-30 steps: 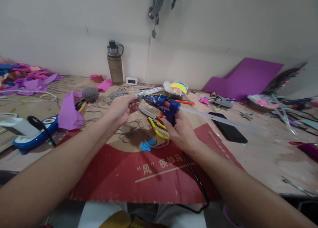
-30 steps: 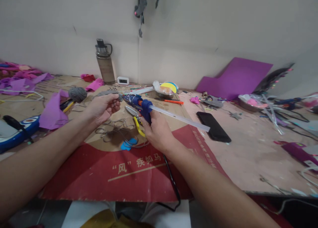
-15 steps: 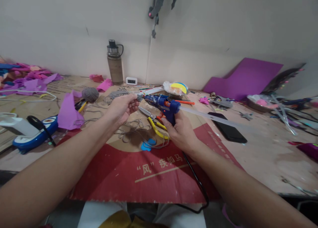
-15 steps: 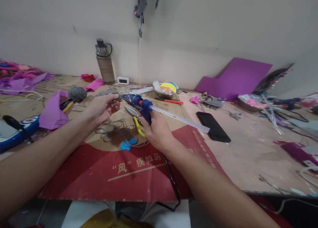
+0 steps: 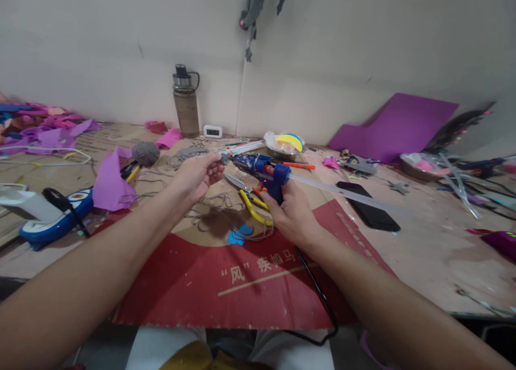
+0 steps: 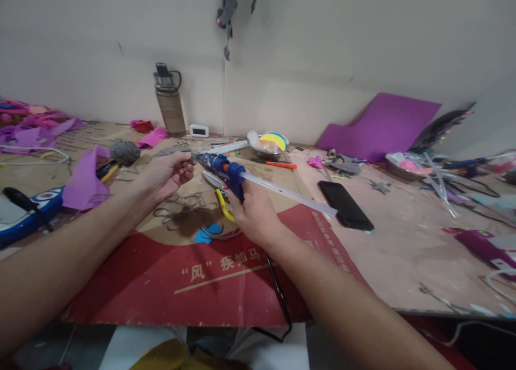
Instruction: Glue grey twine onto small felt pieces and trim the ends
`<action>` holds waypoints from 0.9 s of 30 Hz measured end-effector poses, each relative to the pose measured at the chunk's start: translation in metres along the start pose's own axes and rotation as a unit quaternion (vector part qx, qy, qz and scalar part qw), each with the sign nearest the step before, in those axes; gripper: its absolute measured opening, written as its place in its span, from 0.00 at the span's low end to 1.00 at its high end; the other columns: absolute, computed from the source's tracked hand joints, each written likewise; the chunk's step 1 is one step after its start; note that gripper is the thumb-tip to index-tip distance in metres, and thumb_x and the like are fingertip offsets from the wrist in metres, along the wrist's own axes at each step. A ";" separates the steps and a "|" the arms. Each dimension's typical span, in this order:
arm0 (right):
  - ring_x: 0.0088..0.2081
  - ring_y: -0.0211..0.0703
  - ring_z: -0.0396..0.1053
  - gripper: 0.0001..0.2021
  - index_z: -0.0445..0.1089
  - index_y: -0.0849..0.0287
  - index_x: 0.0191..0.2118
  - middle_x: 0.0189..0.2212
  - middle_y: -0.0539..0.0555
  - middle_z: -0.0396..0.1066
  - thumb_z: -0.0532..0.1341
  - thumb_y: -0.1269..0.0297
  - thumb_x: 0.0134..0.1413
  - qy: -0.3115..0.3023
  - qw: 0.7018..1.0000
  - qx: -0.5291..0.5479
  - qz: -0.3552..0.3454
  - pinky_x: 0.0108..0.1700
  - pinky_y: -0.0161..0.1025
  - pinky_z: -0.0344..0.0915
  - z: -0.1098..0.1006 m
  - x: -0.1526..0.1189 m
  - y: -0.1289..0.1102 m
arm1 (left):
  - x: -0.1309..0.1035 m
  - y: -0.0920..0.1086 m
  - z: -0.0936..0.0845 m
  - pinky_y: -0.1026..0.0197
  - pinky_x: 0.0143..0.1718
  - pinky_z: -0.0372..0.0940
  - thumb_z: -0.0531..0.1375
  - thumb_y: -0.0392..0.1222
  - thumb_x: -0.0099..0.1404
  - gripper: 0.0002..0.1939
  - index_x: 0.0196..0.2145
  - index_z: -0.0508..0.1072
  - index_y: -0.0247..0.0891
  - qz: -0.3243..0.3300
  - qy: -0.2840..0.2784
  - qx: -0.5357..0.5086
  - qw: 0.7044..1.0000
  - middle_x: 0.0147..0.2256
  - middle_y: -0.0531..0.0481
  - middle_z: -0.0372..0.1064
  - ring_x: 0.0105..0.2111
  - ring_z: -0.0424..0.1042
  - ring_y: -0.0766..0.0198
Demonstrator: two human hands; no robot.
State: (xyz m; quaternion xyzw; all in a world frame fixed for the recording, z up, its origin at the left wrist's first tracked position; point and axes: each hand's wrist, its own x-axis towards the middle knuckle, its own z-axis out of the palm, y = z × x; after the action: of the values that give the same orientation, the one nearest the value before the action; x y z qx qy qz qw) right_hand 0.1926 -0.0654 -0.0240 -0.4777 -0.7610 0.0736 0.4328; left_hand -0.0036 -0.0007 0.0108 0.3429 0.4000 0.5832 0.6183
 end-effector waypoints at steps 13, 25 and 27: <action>0.40 0.51 0.71 0.14 0.63 0.59 0.48 0.40 0.61 0.72 0.55 0.61 0.58 0.001 0.999 0.046 0.014 0.44 0.51 0.67 0.001 0.000 0.003 | -0.002 0.002 0.002 0.73 0.20 0.61 0.58 0.29 0.57 0.07 0.22 0.67 0.32 -0.009 0.012 -0.001 1.000 0.18 0.53 0.63 0.17 0.64 0.75; 0.39 0.50 0.70 0.12 0.63 0.59 0.47 0.39 0.60 0.72 0.55 0.62 0.58 0.002 0.999 0.043 0.008 0.43 0.51 0.67 0.000 0.000 0.003 | 0.000 0.001 0.000 0.72 0.20 0.62 0.57 0.29 0.57 0.07 0.22 0.67 0.32 0.001 0.000 0.007 1.000 0.17 0.53 0.64 0.17 0.64 0.74; 0.40 0.51 0.70 0.14 0.63 0.59 0.48 0.40 0.61 0.72 0.55 0.62 0.57 0.005 0.999 0.040 0.006 0.43 0.51 0.67 0.000 0.000 0.003 | 0.000 0.001 0.001 0.72 0.20 0.62 0.58 0.29 0.57 0.07 0.22 0.67 0.31 -0.006 0.002 0.004 1.000 0.17 0.53 0.64 0.17 0.64 0.74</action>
State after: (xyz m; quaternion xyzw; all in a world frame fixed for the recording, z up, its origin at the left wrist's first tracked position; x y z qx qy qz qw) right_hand 0.1942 -0.0639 -0.0254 -0.4655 -0.7522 0.1040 0.4547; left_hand -0.0034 -0.0009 0.0116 0.3421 0.4055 0.5787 0.6193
